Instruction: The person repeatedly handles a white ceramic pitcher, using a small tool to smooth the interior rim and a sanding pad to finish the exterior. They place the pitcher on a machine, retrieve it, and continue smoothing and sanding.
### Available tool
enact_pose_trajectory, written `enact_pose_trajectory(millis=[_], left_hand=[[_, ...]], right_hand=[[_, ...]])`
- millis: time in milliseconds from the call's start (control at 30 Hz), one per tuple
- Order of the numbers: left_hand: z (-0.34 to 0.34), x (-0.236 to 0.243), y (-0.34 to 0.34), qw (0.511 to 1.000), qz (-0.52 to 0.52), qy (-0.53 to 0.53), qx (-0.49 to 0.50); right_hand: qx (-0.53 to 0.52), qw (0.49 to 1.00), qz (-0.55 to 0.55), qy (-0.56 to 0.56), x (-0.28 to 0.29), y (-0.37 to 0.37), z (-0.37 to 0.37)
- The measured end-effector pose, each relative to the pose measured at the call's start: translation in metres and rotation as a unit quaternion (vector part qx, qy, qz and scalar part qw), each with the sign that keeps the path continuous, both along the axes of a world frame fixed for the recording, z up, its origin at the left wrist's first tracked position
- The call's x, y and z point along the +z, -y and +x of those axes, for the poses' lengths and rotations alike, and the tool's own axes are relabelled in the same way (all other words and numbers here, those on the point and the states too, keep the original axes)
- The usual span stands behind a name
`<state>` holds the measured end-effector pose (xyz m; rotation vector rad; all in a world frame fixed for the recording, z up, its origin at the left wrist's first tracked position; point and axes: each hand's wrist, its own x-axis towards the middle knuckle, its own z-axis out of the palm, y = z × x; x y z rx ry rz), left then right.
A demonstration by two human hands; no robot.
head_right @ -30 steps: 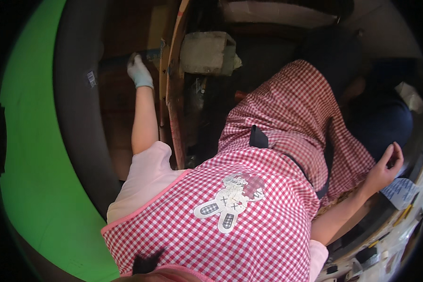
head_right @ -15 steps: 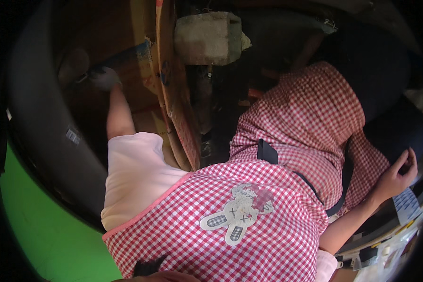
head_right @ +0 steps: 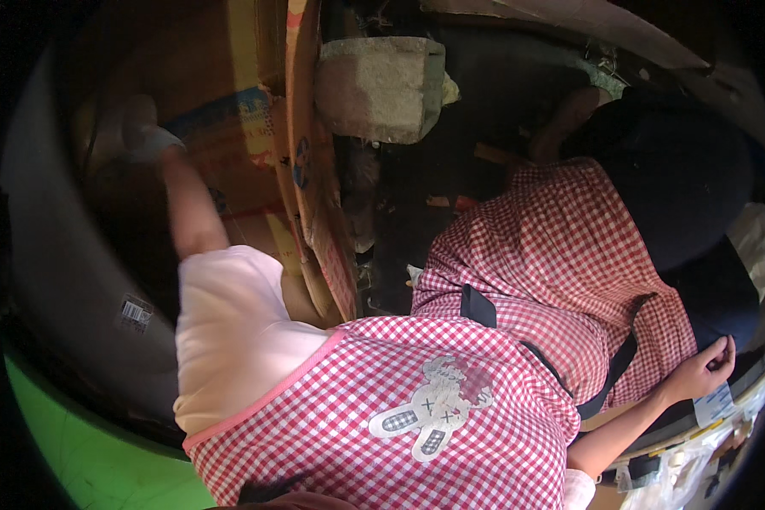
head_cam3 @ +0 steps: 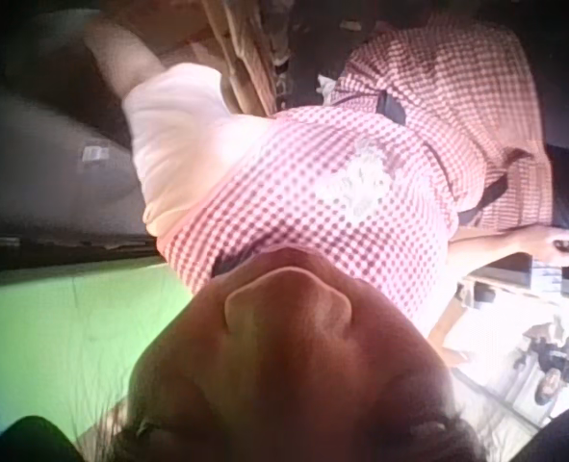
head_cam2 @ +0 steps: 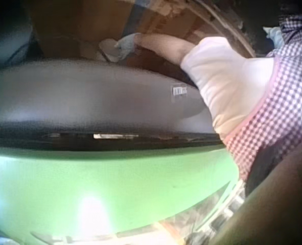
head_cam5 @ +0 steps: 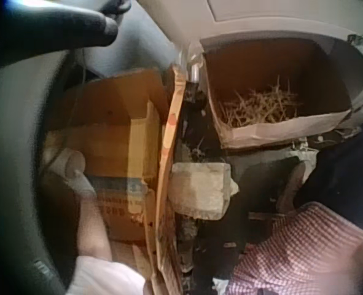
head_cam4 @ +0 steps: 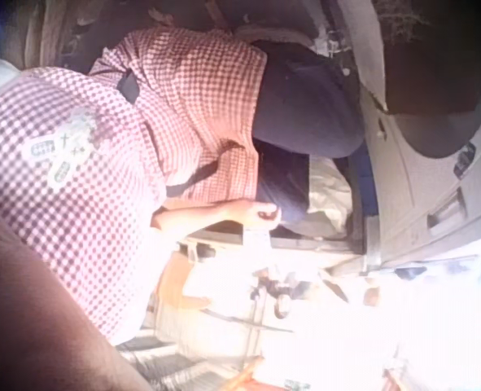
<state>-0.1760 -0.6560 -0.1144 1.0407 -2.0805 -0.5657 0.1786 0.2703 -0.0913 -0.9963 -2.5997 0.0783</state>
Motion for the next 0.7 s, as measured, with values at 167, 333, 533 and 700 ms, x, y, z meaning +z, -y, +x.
enact_pose_trajectory(millis=[167, 333, 533, 700], left_hand=[[0.069, -0.017, -0.099, 0.952, 0.22, -0.196, -0.078], [0.119, -0.03, -0.115, 0.793, 0.546, -0.254, -0.089], [0.136, -0.03, -0.126, 0.924, 0.271, 0.034, -0.269], [0.175, 0.03, -0.267, 0.933, 0.193, -0.127, -0.276]], right_hand=[[0.06, 0.998, 0.002, 0.001, 0.002, 0.008, -0.019], [0.126, 0.99, 0.006, -0.059, -0.002, 0.033, -0.048], [0.143, 0.985, 0.028, -0.095, 0.018, 0.07, -0.072], [0.13, 0.948, -0.161, -0.241, 0.03, 0.106, -0.079]])
